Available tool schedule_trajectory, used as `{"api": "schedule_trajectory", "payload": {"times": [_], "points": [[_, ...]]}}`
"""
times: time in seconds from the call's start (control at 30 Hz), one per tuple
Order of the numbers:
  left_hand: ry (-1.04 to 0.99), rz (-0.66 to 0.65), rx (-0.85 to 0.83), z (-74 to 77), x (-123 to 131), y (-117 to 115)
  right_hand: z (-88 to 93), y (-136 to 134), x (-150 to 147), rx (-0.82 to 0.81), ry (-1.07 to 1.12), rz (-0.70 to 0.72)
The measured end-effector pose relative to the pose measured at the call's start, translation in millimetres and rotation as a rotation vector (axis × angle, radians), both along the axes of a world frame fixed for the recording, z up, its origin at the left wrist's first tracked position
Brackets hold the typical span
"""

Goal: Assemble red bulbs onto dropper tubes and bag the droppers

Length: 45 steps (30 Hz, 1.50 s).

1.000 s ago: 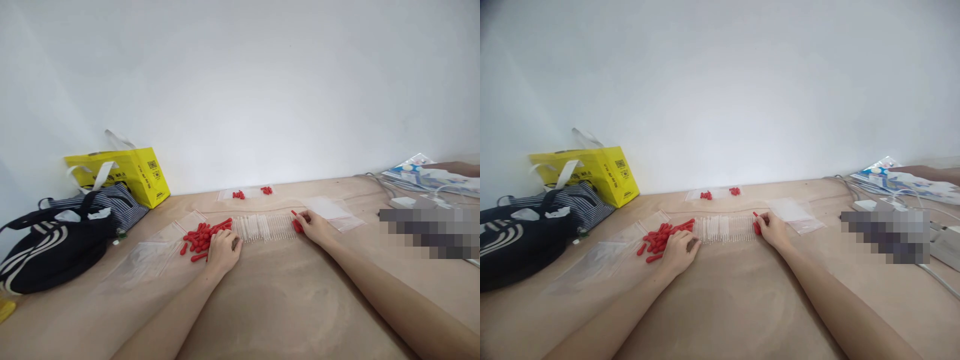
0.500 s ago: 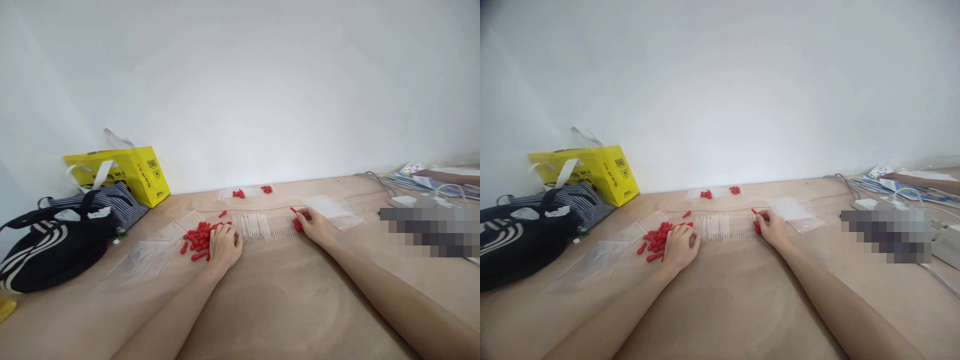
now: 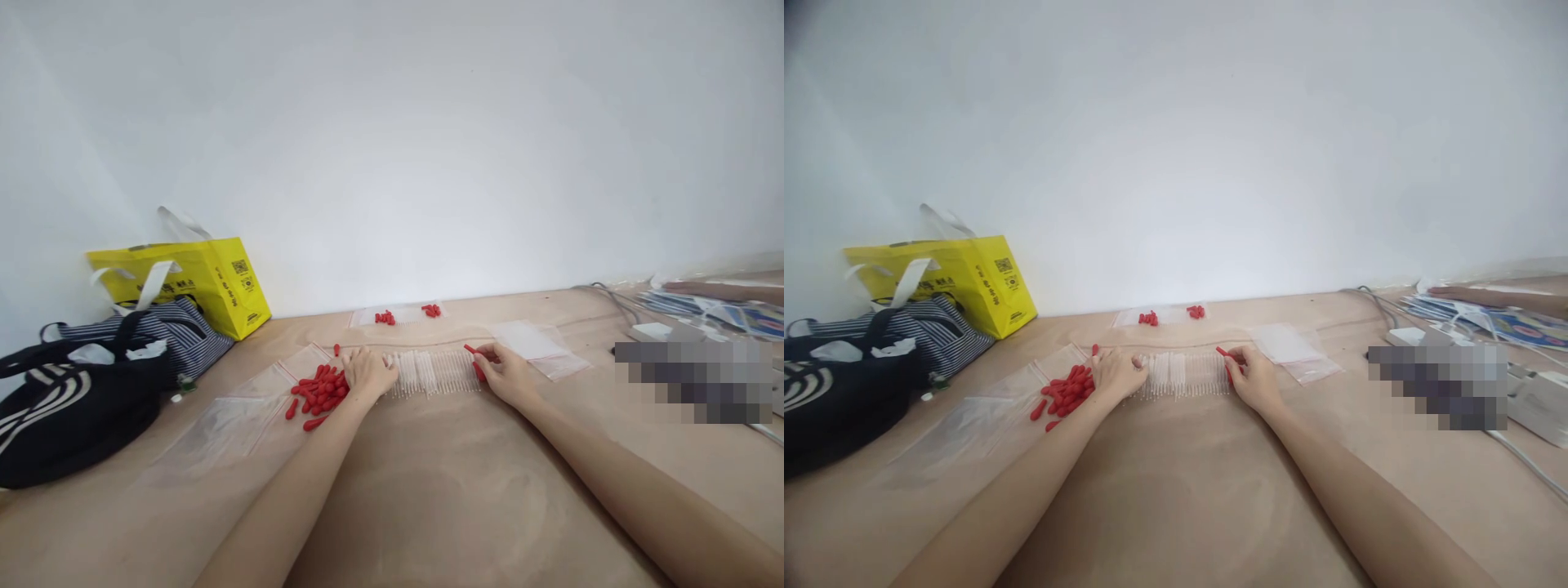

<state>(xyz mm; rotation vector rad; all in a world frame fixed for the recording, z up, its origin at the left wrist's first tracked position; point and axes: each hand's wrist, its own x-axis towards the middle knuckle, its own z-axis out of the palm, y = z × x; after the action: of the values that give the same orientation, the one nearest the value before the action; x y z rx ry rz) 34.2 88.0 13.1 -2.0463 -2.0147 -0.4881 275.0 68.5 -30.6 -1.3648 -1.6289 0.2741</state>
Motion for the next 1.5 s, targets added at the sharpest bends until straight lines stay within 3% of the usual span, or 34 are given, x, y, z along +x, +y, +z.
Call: {"api": "schedule_trajectory", "payload": {"times": [0.3, 0.5, 0.63, 0.73, 0.9, 1.03, 1.23, 1.5], "points": [[0.037, 0.046, -0.139, 6.5, 14, 6, 2.7, -3, -1, -0.014, -0.012, -0.002], [0.019, 0.036, -0.18, 9.9, 15, 5, 0.7, -1, -1, 0.072, -0.041, -0.01], [-0.028, -0.022, -0.184, 16.6, 9, -8, 1.3, -6, -7, 0.103, -0.092, 0.042], [-0.06, -0.15, -0.162, 20.6, -2, -29, 3.4, -16, -21, 0.103, -0.075, 0.128], [-0.055, -0.393, -0.081, 4.3, -27, -64, 5.4, -33, -53, 0.163, -0.1, 0.263], [-0.077, -0.574, 0.128, -17.8, -38, -70, 4.2, -36, -68, 0.169, -0.237, 0.321], [-0.096, -0.644, 0.199, -22.1, -34, -67, 4.3, -34, -68, 0.18, -0.38, 0.358], [-0.082, -0.677, 0.221, -23.2, -34, -67, 7.2, -36, -68, 0.172, -0.336, 0.423]]}}
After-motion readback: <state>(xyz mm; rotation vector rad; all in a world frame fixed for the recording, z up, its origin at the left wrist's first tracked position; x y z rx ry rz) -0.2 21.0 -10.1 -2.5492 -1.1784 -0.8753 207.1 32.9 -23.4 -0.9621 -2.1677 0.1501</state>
